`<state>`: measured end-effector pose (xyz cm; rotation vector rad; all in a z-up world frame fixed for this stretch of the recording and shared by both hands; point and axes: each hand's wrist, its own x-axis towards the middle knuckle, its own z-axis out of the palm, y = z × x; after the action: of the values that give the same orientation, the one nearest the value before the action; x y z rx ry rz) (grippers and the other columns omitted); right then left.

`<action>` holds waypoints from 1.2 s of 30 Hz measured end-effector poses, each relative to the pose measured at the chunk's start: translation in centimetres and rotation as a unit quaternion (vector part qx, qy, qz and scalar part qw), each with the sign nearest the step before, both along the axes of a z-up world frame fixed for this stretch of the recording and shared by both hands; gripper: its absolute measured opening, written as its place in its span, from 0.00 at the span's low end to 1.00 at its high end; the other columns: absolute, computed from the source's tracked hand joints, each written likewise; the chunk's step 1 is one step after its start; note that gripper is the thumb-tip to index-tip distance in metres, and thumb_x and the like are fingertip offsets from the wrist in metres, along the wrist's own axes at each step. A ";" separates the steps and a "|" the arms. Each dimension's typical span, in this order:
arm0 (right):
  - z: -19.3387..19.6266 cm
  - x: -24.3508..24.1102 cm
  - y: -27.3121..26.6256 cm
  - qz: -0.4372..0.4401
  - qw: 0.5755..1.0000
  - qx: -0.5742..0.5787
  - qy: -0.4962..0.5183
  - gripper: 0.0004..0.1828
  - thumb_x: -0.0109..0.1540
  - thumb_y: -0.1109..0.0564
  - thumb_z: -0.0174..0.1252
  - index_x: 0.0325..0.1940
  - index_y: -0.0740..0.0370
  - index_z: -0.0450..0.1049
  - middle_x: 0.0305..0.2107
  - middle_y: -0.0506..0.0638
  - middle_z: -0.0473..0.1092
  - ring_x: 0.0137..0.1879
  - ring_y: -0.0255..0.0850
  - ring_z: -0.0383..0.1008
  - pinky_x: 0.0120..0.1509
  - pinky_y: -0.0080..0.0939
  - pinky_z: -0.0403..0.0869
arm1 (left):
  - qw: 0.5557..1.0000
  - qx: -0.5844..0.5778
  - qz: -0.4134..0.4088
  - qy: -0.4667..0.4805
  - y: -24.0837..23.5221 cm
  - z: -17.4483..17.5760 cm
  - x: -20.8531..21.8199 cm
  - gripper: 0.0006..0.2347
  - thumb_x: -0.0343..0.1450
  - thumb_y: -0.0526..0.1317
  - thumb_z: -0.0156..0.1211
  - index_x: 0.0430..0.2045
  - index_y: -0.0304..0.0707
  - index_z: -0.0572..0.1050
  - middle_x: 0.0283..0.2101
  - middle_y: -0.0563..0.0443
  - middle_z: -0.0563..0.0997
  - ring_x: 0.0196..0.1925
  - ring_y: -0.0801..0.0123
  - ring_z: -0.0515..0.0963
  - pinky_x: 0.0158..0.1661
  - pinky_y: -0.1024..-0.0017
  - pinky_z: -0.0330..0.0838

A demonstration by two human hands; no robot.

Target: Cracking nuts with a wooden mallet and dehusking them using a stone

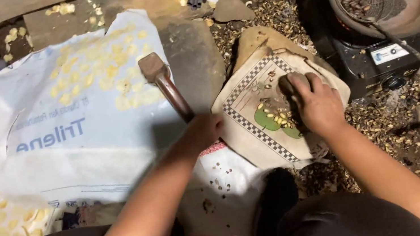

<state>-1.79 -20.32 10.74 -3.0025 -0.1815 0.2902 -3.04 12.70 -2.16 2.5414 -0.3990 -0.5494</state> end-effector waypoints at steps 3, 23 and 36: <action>-0.6 -1.6 -0.7 0.011 1.000 -0.019 -0.004 0.32 0.68 0.42 0.49 0.77 0.33 0.55 0.72 0.55 0.54 0.74 0.62 0.58 0.73 0.70 0.57 | 0.962 0.221 -0.156 0.037 3.0 -21.8 -1.3 0.12 0.62 0.35 0.72 0.38 0.37 0.84 0.40 0.39 0.86 0.52 0.53 0.85 0.58 0.62 0.75; -4.5 -4.8 -1.8 0.058 0.968 0.241 -0.024 0.04 0.61 0.52 0.62 0.39 0.51 0.77 0.36 0.54 0.77 0.45 0.57 0.80 0.51 0.54 0.78 | 0.973 0.192 -0.075 -0.104 -3.5 -10.2 -7.7 0.06 0.68 0.47 0.61 0.23 0.56 0.82 0.25 0.60 0.82 0.31 0.72 0.85 0.29 0.73 0.78; -5.2 -2.7 -1.1 -0.023 0.978 0.195 0.077 0.13 0.62 0.52 0.56 0.51 0.52 0.70 0.35 0.58 0.73 0.47 0.61 0.78 0.53 0.56 0.77 | 0.947 0.120 -0.172 0.241 -2.9 -3.7 -6.3 0.13 0.68 0.56 0.63 0.29 0.50 0.85 0.29 0.53 0.85 0.34 0.65 0.86 0.36 0.69 0.78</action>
<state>-4.47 -21.39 5.55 -2.5807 -0.1344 0.4246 -9.39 9.83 -5.86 2.4501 -0.6241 -1.3912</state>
